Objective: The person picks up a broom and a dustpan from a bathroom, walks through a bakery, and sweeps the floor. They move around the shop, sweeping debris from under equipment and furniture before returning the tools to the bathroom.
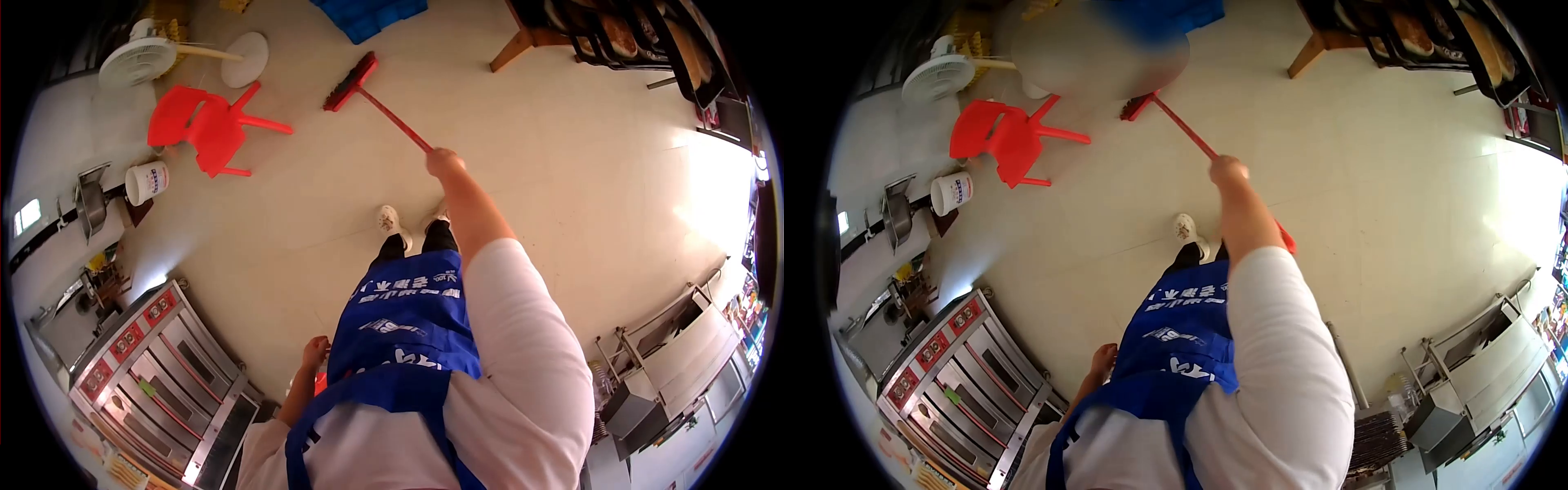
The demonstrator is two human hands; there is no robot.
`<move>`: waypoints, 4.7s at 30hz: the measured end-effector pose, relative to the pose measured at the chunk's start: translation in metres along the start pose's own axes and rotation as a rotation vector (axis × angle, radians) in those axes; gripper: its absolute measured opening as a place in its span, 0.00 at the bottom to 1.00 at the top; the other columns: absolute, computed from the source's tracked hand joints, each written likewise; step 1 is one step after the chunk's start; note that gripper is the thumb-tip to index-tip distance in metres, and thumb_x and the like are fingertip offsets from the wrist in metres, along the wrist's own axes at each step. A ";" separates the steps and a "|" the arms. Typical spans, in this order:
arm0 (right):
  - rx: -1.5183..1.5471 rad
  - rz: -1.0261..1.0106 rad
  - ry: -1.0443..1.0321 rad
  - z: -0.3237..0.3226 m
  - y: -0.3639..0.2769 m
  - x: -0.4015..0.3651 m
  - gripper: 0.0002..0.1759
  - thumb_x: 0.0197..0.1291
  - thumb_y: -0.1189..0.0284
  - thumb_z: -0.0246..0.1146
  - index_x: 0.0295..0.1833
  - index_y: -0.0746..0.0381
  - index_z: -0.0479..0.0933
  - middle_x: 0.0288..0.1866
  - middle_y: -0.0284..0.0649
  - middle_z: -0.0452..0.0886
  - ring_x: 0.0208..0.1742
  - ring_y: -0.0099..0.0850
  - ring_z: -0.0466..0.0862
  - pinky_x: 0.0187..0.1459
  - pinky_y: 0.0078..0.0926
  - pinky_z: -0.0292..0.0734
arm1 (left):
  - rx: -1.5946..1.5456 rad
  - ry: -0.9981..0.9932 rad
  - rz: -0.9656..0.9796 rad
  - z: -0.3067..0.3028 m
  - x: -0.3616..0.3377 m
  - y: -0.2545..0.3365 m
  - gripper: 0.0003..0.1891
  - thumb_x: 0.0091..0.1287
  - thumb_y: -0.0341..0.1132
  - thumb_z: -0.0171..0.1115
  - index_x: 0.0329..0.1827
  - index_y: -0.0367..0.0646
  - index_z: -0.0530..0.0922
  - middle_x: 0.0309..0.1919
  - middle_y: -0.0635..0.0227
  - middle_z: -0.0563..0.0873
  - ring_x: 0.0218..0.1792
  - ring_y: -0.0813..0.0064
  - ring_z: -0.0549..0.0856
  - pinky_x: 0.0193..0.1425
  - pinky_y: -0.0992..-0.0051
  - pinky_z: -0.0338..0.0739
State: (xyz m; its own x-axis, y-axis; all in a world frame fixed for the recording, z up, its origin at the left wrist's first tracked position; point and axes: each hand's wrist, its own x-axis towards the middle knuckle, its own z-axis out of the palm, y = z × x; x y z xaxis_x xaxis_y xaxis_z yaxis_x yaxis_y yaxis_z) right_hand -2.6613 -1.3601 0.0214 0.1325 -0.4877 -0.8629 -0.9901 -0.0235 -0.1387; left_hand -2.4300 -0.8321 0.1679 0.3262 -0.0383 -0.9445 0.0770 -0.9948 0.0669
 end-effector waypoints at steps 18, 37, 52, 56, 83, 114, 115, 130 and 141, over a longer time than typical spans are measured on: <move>-0.428 0.594 0.098 -0.116 0.432 -0.251 0.23 0.55 0.50 0.51 0.33 0.59 0.79 0.34 0.41 0.80 0.39 0.35 0.80 0.39 0.29 0.75 | 0.672 -0.101 0.568 0.054 0.064 0.191 0.15 0.58 0.41 0.50 0.39 0.40 0.76 0.34 0.56 0.81 0.36 0.69 0.80 0.39 0.73 0.73; 0.317 0.569 0.082 -0.036 0.489 -0.130 0.24 0.59 0.51 0.43 0.44 0.56 0.76 0.45 0.39 0.78 0.47 0.36 0.77 0.43 0.35 0.74 | 0.579 0.028 0.227 0.142 -0.008 0.422 0.16 0.61 0.43 0.50 0.48 0.45 0.71 0.33 0.70 0.79 0.28 0.80 0.77 0.26 0.80 0.69; 0.329 0.932 0.157 -0.037 0.747 -0.305 0.29 0.55 0.46 0.45 0.36 0.61 0.78 0.40 0.46 0.78 0.43 0.41 0.78 0.43 0.36 0.73 | 0.788 -0.035 0.348 0.279 -0.076 0.426 0.15 0.60 0.41 0.53 0.44 0.40 0.76 0.33 0.67 0.81 0.34 0.78 0.78 0.39 0.80 0.72; 0.722 0.718 0.286 -0.063 0.728 -0.165 0.28 0.57 0.53 0.40 0.40 0.65 0.76 0.43 0.50 0.76 0.45 0.46 0.76 0.47 0.39 0.70 | 0.907 -0.015 0.466 0.311 -0.075 0.443 0.14 0.60 0.40 0.52 0.43 0.41 0.75 0.33 0.69 0.80 0.33 0.80 0.77 0.35 0.81 0.71; 0.876 0.684 0.172 -0.027 0.666 -0.236 0.27 0.59 0.55 0.38 0.37 0.66 0.75 0.39 0.52 0.77 0.43 0.47 0.76 0.45 0.40 0.69 | 0.797 -0.181 0.450 0.403 -0.101 0.495 0.14 0.60 0.35 0.51 0.48 0.39 0.71 0.32 0.70 0.79 0.29 0.83 0.76 0.35 0.83 0.70; 0.761 1.206 0.176 0.222 0.599 -0.455 0.24 0.54 0.51 0.49 0.30 0.62 0.77 0.33 0.49 0.79 0.35 0.43 0.80 0.35 0.38 0.76 | 1.424 -0.424 1.065 0.623 -0.145 0.623 0.14 0.59 0.36 0.51 0.45 0.37 0.74 0.31 0.67 0.81 0.30 0.80 0.77 0.38 0.80 0.72; 0.938 1.234 0.174 0.231 0.555 -0.460 0.25 0.55 0.51 0.50 0.30 0.64 0.75 0.32 0.52 0.78 0.35 0.47 0.79 0.36 0.42 0.74 | 1.498 -0.447 1.101 0.644 -0.157 0.625 0.14 0.59 0.37 0.52 0.45 0.39 0.74 0.32 0.65 0.81 0.32 0.77 0.78 0.39 0.79 0.72; 4.411 0.220 0.801 0.172 0.389 -0.264 0.25 0.59 0.52 0.43 0.13 0.52 0.53 0.08 0.27 0.56 0.09 0.22 0.58 0.10 0.19 0.53 | 2.578 -1.690 0.400 0.877 -0.394 0.461 0.24 0.57 0.36 0.56 0.56 0.40 0.65 0.43 0.60 0.76 0.44 0.69 0.77 0.50 0.73 0.70; 4.080 -0.800 2.018 -0.026 0.828 -0.174 0.05 0.54 0.76 0.42 0.27 0.64 0.61 0.18 0.39 0.66 0.20 0.31 0.69 0.27 0.30 0.71 | 1.761 -1.684 0.759 1.102 -0.436 0.495 0.10 0.57 0.31 0.49 0.20 0.37 0.73 0.20 0.68 0.76 0.22 0.81 0.73 0.34 0.82 0.70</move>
State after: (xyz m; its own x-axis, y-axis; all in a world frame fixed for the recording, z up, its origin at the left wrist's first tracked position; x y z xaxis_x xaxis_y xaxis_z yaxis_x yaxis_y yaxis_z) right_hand -3.5058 -1.3173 0.0694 -0.4735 -0.1503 -0.8679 -0.1286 -0.9630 0.2369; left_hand -3.5721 -1.4123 0.2584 -0.7380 0.5932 -0.3216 -0.3512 0.0692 0.9337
